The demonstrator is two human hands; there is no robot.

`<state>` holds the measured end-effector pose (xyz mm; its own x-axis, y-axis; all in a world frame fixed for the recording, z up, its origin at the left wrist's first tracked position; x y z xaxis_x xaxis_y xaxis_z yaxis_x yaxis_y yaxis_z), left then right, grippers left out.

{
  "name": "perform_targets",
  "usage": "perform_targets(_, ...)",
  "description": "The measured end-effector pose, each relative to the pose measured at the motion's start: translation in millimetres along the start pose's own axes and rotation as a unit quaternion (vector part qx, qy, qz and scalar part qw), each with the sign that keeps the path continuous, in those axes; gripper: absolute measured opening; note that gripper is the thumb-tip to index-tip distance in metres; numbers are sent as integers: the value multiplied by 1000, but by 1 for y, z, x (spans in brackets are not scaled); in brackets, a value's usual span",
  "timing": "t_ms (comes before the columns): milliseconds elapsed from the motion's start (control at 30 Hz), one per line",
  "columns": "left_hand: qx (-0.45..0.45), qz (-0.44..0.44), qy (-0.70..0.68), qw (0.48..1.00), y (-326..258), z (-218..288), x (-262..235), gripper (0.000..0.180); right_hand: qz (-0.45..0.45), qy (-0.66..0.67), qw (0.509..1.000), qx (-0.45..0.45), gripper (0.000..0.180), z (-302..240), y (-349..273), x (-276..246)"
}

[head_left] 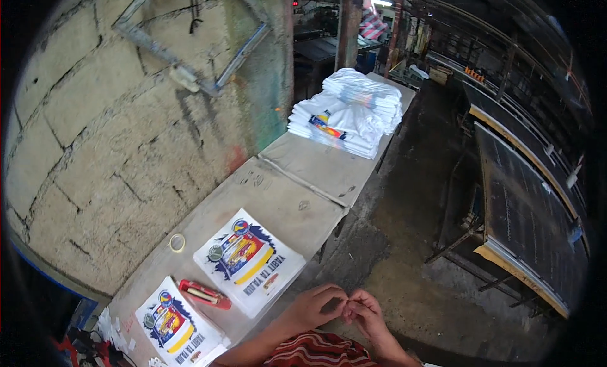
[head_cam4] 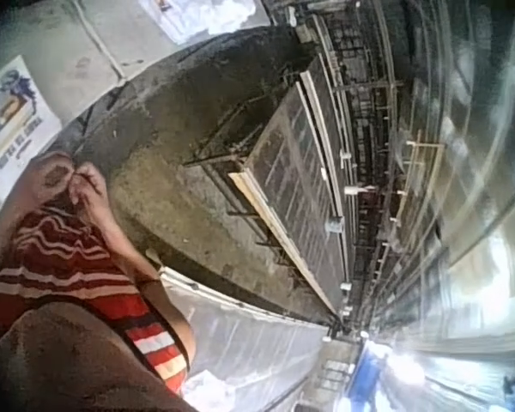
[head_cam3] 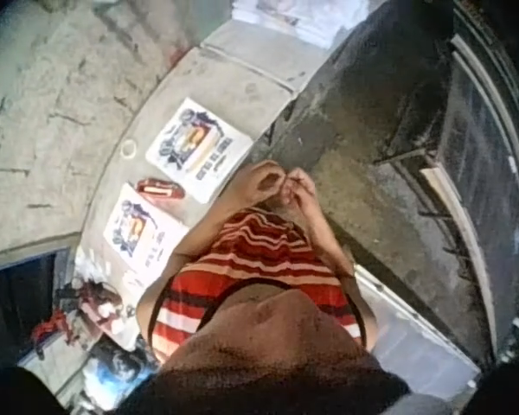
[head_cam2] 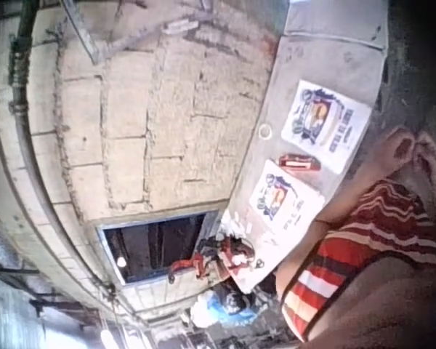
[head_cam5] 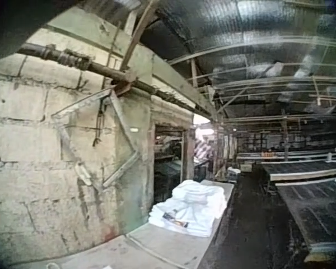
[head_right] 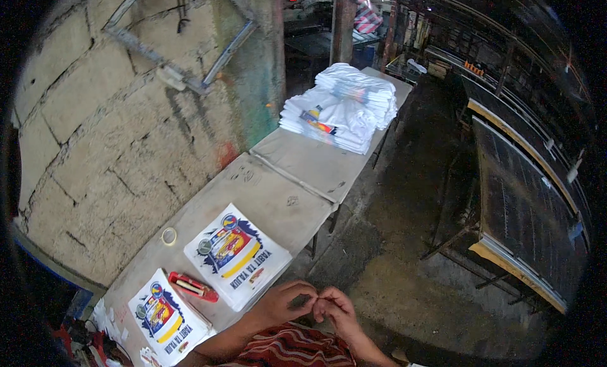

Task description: Preparing and folding printed garments in a factory setting.

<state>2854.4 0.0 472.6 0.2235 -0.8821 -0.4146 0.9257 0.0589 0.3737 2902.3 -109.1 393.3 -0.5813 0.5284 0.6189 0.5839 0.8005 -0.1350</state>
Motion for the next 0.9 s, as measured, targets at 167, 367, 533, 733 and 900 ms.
perform_targets(167,-40,-15,-162,986,84,-81,45,18,96,44,994,-34,3,-31,15,-82)
perform_targets(367,-277,-3,-388,879,222,-269,92,32,241,59,965,-81,6,-68,35,-203)
perform_targets(533,-285,63,-436,851,383,-404,95,44,290,19,953,-82,17,-125,96,-284)
perform_targets(733,-307,249,-476,786,551,-572,73,72,352,-70,933,-38,12,-227,208,-351)
perform_targets(900,-387,269,-535,701,606,-648,82,52,384,-102,916,-50,12,-294,242,-385)
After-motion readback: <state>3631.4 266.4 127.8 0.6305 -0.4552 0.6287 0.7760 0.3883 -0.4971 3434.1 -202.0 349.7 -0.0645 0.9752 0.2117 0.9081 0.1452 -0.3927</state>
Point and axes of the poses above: each hand's wrist, its own y-axis towards the middle knuckle, its own x-axis out of the palm, z = x × y, the point moved 10 cm from there along y, towards the middle knuckle, and after that the axes turned 3 degrees about x, right-handed, at the moved point
